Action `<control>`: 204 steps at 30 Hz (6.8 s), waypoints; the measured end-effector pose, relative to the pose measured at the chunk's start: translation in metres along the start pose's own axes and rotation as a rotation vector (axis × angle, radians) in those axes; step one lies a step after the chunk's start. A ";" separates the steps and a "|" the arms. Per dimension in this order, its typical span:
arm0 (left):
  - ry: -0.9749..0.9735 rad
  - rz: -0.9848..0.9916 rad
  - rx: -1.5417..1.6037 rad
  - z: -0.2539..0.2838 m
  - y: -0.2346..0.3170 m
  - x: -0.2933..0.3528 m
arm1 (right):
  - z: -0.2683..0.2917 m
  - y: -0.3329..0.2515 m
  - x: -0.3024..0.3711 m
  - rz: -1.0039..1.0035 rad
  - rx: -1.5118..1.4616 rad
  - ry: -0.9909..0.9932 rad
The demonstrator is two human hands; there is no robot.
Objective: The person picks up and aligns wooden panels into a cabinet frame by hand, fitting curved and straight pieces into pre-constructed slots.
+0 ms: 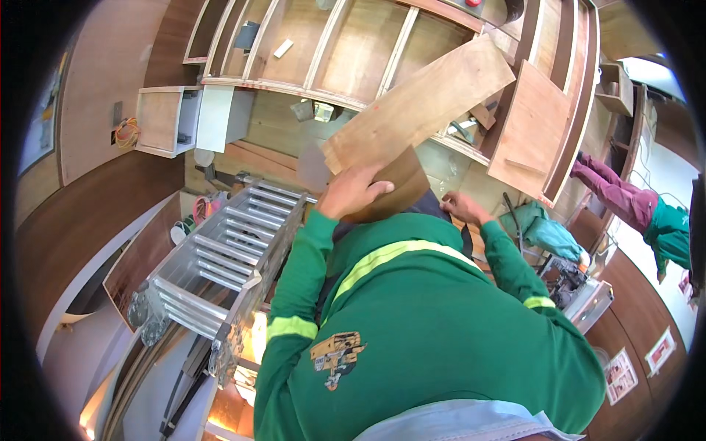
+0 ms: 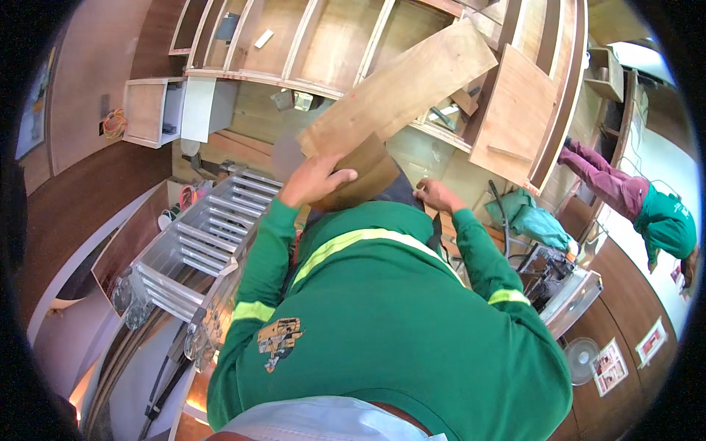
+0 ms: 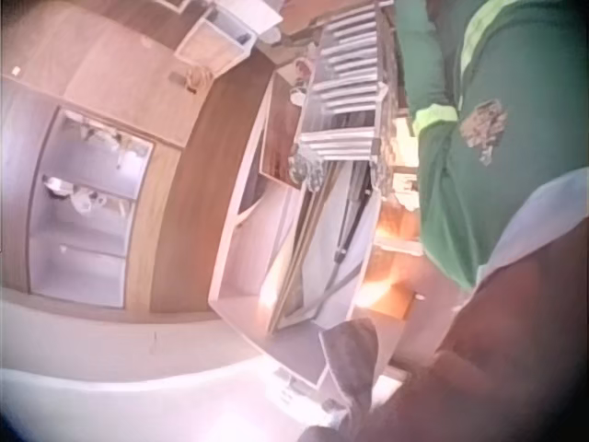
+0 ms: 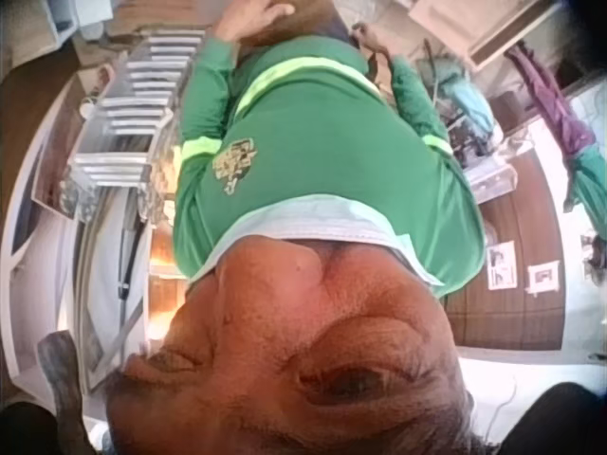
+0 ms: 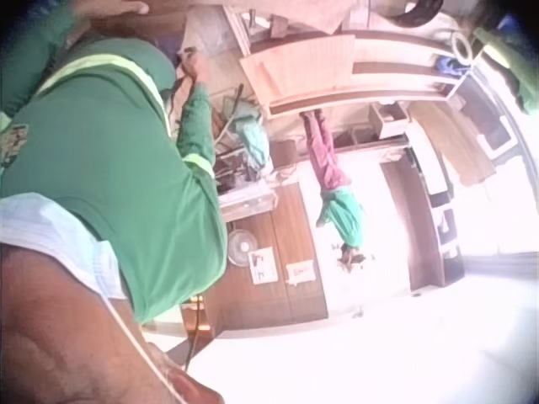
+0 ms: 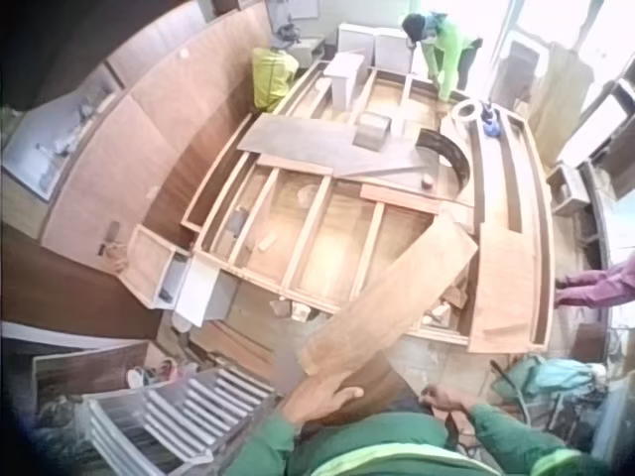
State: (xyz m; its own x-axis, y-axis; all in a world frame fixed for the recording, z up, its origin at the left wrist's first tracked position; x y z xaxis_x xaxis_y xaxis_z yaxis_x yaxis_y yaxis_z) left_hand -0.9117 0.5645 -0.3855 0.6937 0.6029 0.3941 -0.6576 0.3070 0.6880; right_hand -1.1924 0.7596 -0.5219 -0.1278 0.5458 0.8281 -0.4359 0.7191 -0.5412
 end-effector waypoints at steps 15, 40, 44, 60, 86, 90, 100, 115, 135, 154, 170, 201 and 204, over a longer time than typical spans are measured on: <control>-0.089 0.262 -0.214 -0.017 0.025 0.014 | 0.075 0.101 -0.076 -0.254 -0.529 0.196; 0.371 0.156 0.504 0.096 -0.027 -0.060 | -0.047 0.031 -0.037 -0.147 -0.948 0.361; 0.417 0.220 1.064 0.095 -0.047 -0.055 | -0.058 -0.089 -0.026 0.257 -0.987 0.427; 0.744 0.401 1.083 0.092 -0.144 0.019 | -0.078 -0.117 -0.052 0.323 -0.643 -0.110; -0.133 -0.045 0.730 0.088 0.014 -0.117 | -0.144 -0.099 -0.061 0.369 -0.534 0.332; -0.248 -0.189 0.486 0.085 0.005 -0.117 | -0.162 -0.087 -0.046 0.294 -0.565 0.473; -0.312 -0.230 0.368 0.115 -0.017 -0.117 | -0.227 -0.034 -0.065 0.035 -0.833 0.628; -0.567 -0.225 -0.517 0.046 0.010 -0.118 | -0.204 0.046 -0.070 0.047 -0.928 0.674; -0.814 0.507 -0.655 0.104 -0.195 0.009 | -0.184 0.082 -0.310 -0.194 -1.566 0.680; 0.004 0.144 -0.109 0.195 -0.203 -0.063 | -0.103 -0.328 -0.150 0.406 -1.028 0.512; 0.525 0.148 0.425 0.342 -0.225 -0.094 | -0.264 -0.368 -0.229 0.618 -1.350 -0.066; 0.451 0.027 -0.718 0.370 -0.598 -0.622 | -0.201 -0.447 -0.675 0.027 -1.465 0.658; 0.495 0.035 -0.778 0.339 -0.589 -0.613 | -0.205 -0.450 -0.671 0.015 -1.305 0.677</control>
State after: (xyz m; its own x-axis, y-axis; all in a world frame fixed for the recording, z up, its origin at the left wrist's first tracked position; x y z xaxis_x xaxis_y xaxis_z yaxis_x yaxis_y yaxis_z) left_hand -0.8502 -0.2349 -0.8255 0.5826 0.8124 -0.0222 -0.8125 0.5829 0.0062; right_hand -0.7278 0.1581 -0.8642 0.4681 0.3851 0.7953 0.7040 0.3815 -0.5991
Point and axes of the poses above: each hand's wrist, its own x-axis away from the middle knuckle, its own z-axis out of the back of the hand, y = z × x, the point moved 5 cm from there along -x, towards the middle knuckle, and after that the axes turned 14 degrees about -x, right-handed, at the moved point
